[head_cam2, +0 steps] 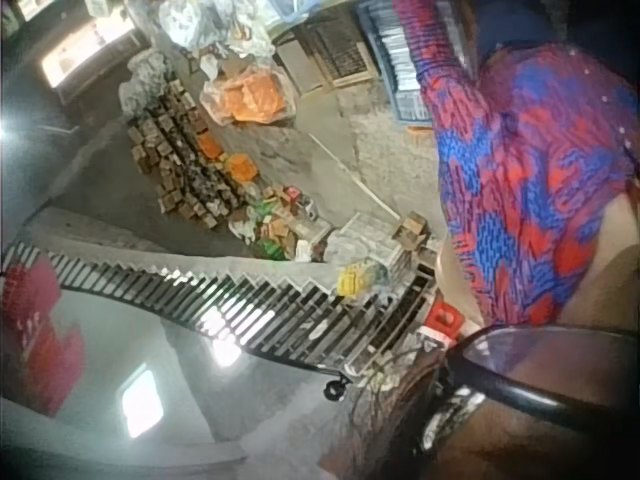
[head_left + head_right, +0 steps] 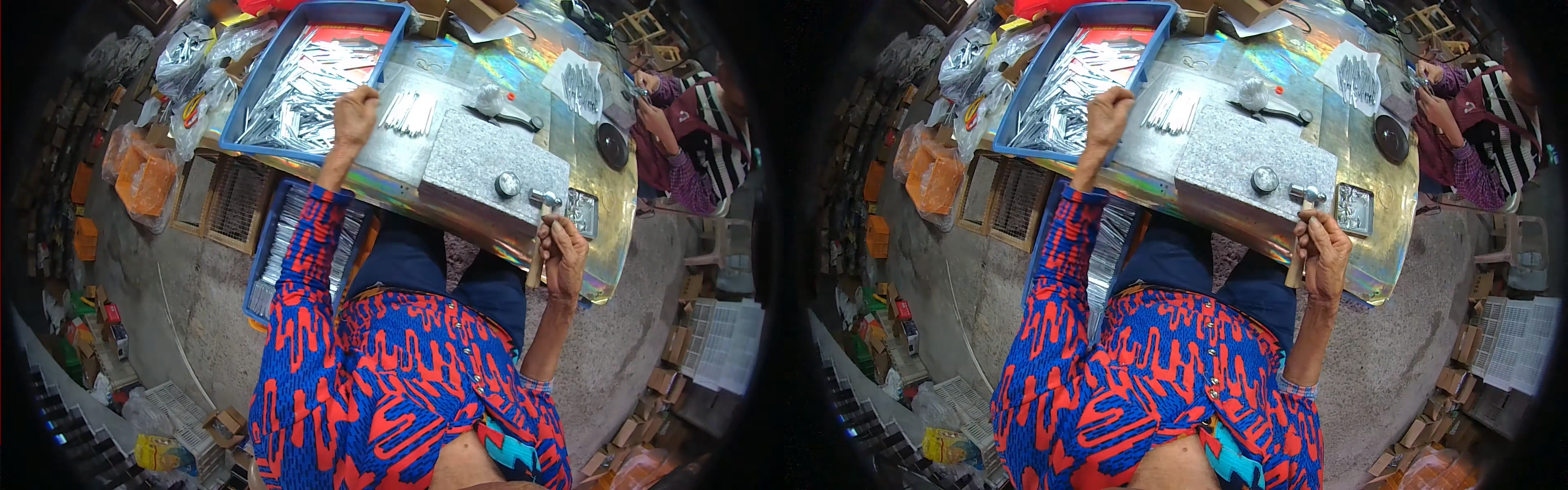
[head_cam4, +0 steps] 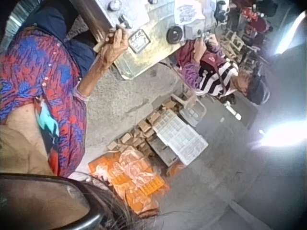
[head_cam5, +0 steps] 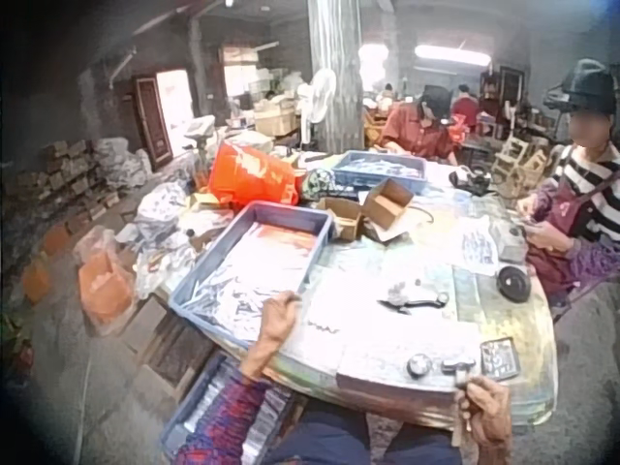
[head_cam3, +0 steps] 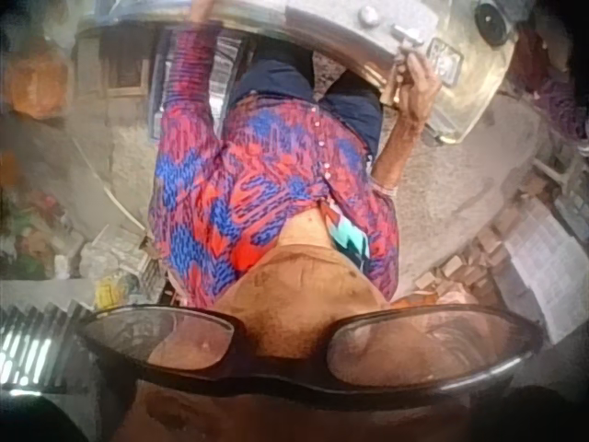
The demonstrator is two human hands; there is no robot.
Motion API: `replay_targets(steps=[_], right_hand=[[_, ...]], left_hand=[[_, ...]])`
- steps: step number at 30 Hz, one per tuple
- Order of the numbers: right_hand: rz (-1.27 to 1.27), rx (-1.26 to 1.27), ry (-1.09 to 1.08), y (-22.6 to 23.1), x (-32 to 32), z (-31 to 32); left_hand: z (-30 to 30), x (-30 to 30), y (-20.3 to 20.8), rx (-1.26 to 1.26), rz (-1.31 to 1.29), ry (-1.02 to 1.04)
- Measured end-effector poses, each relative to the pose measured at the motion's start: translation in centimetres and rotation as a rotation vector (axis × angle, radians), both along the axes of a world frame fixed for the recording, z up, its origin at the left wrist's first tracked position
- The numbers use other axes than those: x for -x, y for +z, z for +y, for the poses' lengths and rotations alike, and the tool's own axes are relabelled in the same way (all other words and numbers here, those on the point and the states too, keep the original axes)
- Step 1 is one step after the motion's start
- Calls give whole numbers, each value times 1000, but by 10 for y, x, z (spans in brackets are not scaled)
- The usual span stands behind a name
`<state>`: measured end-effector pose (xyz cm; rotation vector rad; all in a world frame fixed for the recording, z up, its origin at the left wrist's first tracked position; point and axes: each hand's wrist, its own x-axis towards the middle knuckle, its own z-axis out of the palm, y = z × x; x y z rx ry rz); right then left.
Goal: Assembling small metal hardware components using a hammer and a punch on a metal base block.
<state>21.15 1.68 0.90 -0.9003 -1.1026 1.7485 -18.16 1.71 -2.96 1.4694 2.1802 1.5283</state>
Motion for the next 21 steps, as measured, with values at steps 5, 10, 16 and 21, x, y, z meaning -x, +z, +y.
replay_targets(steps=[5,10,16,21], right_hand=[[-9,9,3,-2,2,1],[1,9,-11,-5,-4,0],[-39,13,-55,-6,-12,-1],[-33,-2,-77,-1,-16,6]], left_hand=[[-11,67,-6,384,362,255],[-7,86,-30,514,483,143],[0,77,-34,533,700,65],[-1,116,-60,538,761,22]])
